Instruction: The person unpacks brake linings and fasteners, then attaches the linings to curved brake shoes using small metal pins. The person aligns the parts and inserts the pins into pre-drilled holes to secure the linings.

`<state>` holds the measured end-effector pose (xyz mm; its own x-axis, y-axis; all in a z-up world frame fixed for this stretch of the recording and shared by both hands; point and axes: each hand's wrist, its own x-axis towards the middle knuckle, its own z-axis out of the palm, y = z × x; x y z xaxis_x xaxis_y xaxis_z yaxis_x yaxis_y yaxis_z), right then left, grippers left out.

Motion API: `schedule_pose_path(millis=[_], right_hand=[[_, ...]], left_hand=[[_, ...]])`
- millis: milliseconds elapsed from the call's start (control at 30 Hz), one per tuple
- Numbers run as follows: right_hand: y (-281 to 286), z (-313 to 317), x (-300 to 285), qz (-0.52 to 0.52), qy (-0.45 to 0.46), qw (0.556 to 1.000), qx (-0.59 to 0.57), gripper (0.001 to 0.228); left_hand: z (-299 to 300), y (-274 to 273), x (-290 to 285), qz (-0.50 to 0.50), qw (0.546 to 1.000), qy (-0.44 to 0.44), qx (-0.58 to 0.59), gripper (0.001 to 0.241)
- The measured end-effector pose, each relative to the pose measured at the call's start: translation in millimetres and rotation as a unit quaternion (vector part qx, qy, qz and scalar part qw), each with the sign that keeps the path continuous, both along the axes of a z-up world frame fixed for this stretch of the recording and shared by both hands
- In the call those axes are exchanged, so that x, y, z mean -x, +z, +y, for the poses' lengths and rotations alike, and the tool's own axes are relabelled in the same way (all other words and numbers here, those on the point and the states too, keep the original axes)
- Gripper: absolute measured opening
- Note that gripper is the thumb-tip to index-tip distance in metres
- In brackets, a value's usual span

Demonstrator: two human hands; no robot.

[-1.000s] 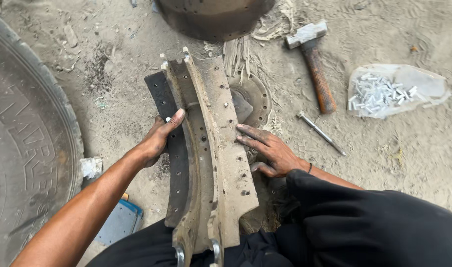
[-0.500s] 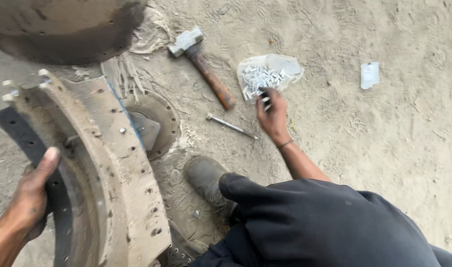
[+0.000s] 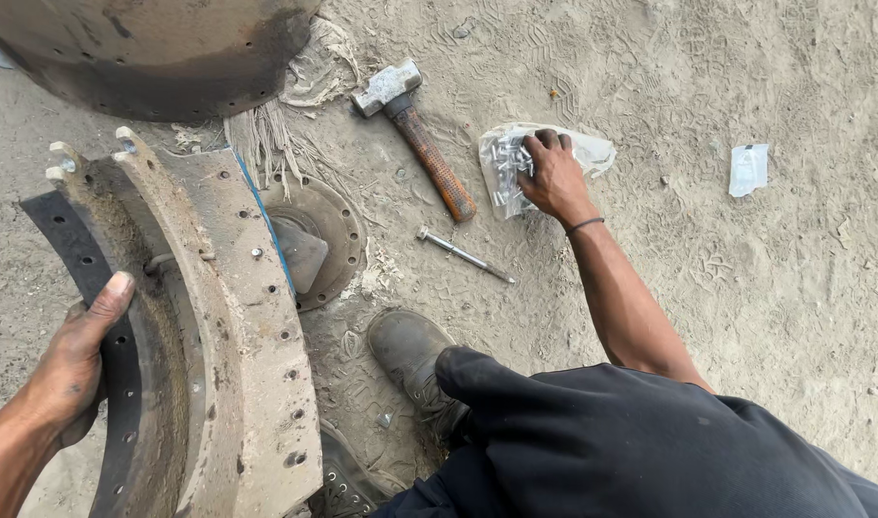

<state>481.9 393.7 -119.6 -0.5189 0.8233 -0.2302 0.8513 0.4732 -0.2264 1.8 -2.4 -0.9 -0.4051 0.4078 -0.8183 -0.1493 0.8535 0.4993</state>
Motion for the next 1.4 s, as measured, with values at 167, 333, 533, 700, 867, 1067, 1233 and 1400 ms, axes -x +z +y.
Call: schedule_pose_path(millis=[167, 333, 533, 700, 867, 1067, 1233, 1400], right_hand=[[-0.7, 7.2, -16.1, 0.159, 0.001, 0.987, 0.013, 0.03], [7.4, 9.3, -24.3, 0.221, -0.014, 0.975, 0.01, 0.024], [7.8, 11.9, -26.5, 0.269, -0.129, 0.947, 0.122, 0.02], [17.5, 11.7, -40.2, 0.511, -0.243, 0.774, 0.284, 0.019], [45.3, 3.3, -56.3, 0.7, -0.307, 0.52, 0.381, 0.023], [21.4, 4.6, -58.5, 0.728, -0.331, 0.375, 0.469, 0.018], [-5.2, 12.2, -37.7, 0.67, -0.395, 0.425, 0.464, 0.022], [42.5, 3.7, -27.3, 0.65, -0.353, 0.487, 0.465, 0.016]], left_hand=[[-3.9, -3.2, -0.8, -0.001, 1.0, 0.009, -0.009, 0.089], [-0.2, -1.5, -2.6, 0.0, 1.0, 0.006, -0.006, 0.094], [1.1, 3.1, -5.2, 0.035, 0.999, -0.021, -0.021, 0.104], [-3.5, -2.3, -5.3, 0.032, 0.999, -0.019, -0.031, 0.108], [-6.6, -8.4, -1.7, 0.058, 0.998, -0.012, 0.037, 0.104], [-4.9, -22.2, 7.7, 0.054, 0.998, 0.009, 0.021, 0.095], [-13.5, -21.8, 8.9, 0.034, 0.999, -0.009, 0.014, 0.103], [6.1, 12.1, -9.9, 0.043, 0.998, -0.046, -0.024, 0.117]])
